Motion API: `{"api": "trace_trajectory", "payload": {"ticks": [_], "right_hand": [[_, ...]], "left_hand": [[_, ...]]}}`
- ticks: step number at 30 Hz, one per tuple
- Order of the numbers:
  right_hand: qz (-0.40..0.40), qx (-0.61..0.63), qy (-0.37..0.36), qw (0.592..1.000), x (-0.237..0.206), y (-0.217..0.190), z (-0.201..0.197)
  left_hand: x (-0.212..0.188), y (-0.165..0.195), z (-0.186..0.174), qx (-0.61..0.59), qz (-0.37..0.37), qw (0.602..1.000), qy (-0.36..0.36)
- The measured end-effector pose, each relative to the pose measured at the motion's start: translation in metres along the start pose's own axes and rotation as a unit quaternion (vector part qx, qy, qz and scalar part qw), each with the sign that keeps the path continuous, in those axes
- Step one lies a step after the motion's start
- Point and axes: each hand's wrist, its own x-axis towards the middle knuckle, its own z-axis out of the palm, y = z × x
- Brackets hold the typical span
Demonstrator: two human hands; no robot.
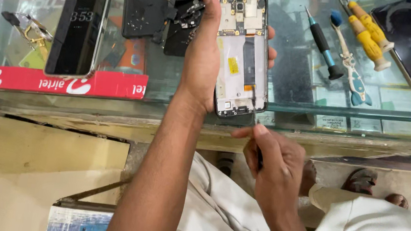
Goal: The person cleans the internal components of a disassembled smartphone using a toothbrush and a screwdriver. They then use tweezers to carefully remove a small metal bracket from the bottom edge of the device.
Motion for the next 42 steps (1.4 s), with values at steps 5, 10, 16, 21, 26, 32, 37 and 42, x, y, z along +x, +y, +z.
{"api": "trace_trajectory", "payload": {"ticks": [5, 10, 16, 21, 26, 32, 37, 42], "right_hand": [[0.054, -0.05, -0.027, 0.997, 0.014, -0.004, 0.008], [-0.006, -0.066, -0.029, 0.997, 0.013, 0.006, 0.004], [0.001, -0.023, -0.032, 0.999, 0.003, 0.016, 0.0], [0.018, -0.014, -0.025, 0.999, 0.001, 0.021, -0.006], [0.04, -0.024, -0.011, 0.999, -0.007, 0.015, -0.01], [0.049, 0.069, 0.006, 0.996, -0.007, 0.0, -0.002], [-0.008, -0.091, 0.038, 0.995, 0.004, -0.011, 0.011], [0.053, -0.134, 0.036, 0.989, 0.008, -0.022, 0.013]], "left_hand": [[0.0, -0.003, -0.003, 0.0, 0.016, 1.0, -0.006], [-0.001, -0.007, -0.007, -0.008, 0.022, 1.0, 0.003], [-0.003, -0.003, 0.0, 0.012, 0.034, 0.999, 0.015], [-0.007, -0.001, 0.004, 0.032, 0.049, 0.998, 0.003], [-0.004, -0.003, 0.0, 0.003, 0.044, 0.999, 0.002], [0.0, -0.005, -0.005, 0.001, 0.022, 1.0, 0.0], [-0.001, -0.006, -0.003, 0.005, 0.066, 0.998, -0.024], [-0.001, -0.005, -0.003, 0.007, 0.03, 1.0, 0.003]]}}
